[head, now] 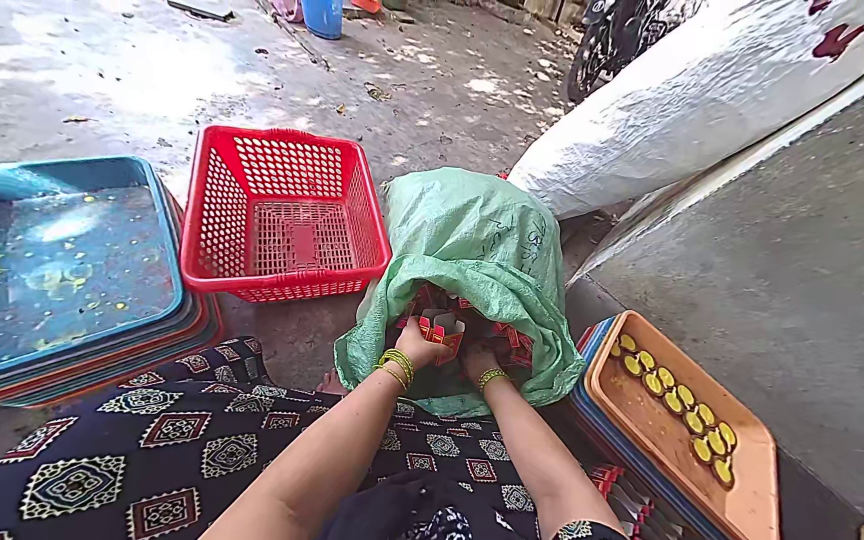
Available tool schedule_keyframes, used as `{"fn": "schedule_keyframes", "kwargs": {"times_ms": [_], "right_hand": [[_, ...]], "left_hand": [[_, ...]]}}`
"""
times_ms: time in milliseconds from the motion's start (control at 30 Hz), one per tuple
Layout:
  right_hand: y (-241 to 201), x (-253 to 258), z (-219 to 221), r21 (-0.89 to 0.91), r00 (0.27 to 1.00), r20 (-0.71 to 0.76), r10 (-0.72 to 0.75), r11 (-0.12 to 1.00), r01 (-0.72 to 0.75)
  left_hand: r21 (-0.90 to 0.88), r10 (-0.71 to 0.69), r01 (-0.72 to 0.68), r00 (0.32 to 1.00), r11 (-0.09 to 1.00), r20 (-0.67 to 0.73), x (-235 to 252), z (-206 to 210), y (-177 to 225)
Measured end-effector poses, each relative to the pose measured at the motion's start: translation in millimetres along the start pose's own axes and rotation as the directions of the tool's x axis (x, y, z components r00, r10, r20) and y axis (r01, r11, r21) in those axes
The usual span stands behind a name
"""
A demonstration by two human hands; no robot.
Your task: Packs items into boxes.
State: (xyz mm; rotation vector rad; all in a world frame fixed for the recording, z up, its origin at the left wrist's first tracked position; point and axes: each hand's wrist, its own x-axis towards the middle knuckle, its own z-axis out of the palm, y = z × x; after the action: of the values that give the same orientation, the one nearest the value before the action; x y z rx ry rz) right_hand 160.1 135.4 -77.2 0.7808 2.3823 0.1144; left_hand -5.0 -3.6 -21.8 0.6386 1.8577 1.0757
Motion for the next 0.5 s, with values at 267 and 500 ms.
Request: {"fn": "schedule_keyframes", "kwargs": {"times_ms": [267, 500], "right_hand": [[62, -113, -39, 0.856, 0.979, -0.132, 0.155, 0.516, 0.034], [48, -196, -11, 0.931, 0.868, -0.206, 0.451, -0.183, 0.316]], "left_hand": [[-0.018, 0.038, -0.038, 0.999, 0.999, 0.024, -1, 2, 0], [-0.183, 0.154, -0.105, 0.947, 0.978, 0.282, -19, 27, 7]]}}
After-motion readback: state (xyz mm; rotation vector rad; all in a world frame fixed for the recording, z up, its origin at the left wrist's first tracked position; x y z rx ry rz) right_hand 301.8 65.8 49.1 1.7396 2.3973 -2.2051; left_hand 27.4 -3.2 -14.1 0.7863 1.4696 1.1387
